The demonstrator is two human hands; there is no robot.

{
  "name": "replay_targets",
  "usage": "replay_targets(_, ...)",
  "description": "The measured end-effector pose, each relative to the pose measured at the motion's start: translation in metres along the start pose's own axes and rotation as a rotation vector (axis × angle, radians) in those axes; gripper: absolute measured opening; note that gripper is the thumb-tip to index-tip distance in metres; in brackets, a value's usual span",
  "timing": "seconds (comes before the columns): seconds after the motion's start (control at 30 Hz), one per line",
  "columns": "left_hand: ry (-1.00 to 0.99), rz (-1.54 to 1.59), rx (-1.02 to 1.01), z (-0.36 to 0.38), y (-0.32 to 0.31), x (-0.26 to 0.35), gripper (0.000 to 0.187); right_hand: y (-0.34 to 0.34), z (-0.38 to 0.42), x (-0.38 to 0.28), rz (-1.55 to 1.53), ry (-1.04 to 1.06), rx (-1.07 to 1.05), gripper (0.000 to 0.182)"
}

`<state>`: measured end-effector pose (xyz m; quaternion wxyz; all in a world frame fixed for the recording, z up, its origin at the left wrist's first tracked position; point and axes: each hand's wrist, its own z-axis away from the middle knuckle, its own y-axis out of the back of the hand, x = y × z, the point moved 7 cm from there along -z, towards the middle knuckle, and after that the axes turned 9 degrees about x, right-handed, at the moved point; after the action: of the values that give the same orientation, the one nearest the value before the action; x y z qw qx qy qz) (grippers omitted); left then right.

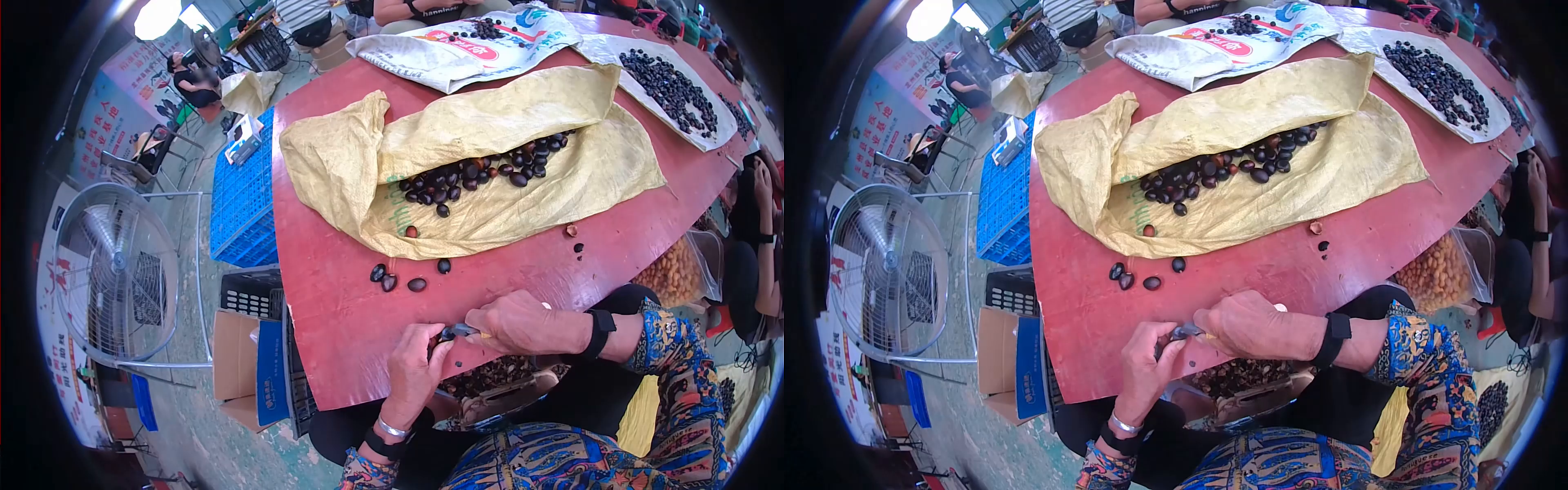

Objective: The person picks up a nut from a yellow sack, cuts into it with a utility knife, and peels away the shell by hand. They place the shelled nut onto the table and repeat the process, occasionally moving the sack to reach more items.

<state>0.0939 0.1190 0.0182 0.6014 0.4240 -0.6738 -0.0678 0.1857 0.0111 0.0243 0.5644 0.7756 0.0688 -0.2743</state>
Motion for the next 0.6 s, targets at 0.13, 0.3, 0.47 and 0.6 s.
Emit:
replay_targets(0.13, -0.003, 0.015, 0.002, 0.000, 0.000, 0.001, 0.020, -0.004, 0.001, -0.001, 0.030, 0.013, -0.030, 0.029)
replay_targets(0.3, -0.079, -0.087, 0.038, 0.003, 0.001, 0.006, 0.019, -0.006, 0.006, -0.007, 0.143, 0.044, -0.154, 0.021)
replay_targets(0.47, -0.064, -0.124, 0.044, 0.000, 0.012, -0.002, 0.019, -0.001, 0.012, -0.010, 0.159, 0.119, -0.134, 0.011)
replay_targets(0.6, -0.024, -0.220, 0.100, -0.012, 0.025, -0.020, 0.021, -0.003, 0.014, -0.011, 0.188, 0.086, -0.162, 0.009)
